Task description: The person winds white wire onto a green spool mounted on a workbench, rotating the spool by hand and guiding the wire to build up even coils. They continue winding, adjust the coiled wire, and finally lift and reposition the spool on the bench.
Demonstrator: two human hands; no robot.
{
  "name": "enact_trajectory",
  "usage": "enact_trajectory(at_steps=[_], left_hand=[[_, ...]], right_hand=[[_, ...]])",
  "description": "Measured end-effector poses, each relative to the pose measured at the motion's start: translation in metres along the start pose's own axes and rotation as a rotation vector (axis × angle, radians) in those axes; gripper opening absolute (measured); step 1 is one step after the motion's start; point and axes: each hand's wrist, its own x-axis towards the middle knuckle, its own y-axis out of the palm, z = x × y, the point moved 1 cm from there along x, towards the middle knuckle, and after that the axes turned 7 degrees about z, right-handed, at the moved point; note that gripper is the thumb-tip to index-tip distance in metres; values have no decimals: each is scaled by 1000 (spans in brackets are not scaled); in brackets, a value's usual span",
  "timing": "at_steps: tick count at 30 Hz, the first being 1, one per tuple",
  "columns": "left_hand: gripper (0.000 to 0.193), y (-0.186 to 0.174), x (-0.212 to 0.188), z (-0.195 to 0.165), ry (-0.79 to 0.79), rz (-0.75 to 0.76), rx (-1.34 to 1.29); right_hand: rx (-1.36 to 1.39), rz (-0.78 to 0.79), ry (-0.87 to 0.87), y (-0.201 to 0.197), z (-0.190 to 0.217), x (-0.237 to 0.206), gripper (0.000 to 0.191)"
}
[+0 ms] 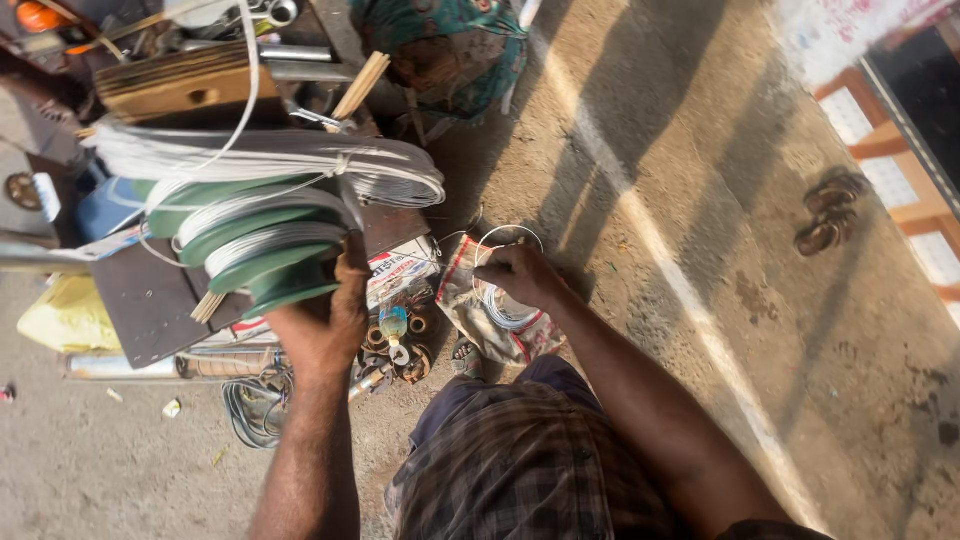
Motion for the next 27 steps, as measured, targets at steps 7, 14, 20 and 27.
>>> enact_trajectory(at_steps=[7, 14, 20, 27], left_hand=[[29, 19, 18, -36, -117, 35, 30], [25, 19, 21, -51, -140, -86, 168], [23, 36, 26, -53, -235, -198, 520], [21, 57, 26, -42, -189, -398, 723]], right_hand=[[-150, 67, 19, -3, -12, 20, 36], [-290, 247, -65, -12, 5, 33, 36], [-302, 367, 27, -47, 18, 41, 40], [-433, 416, -387, -55, 5, 42, 42]])
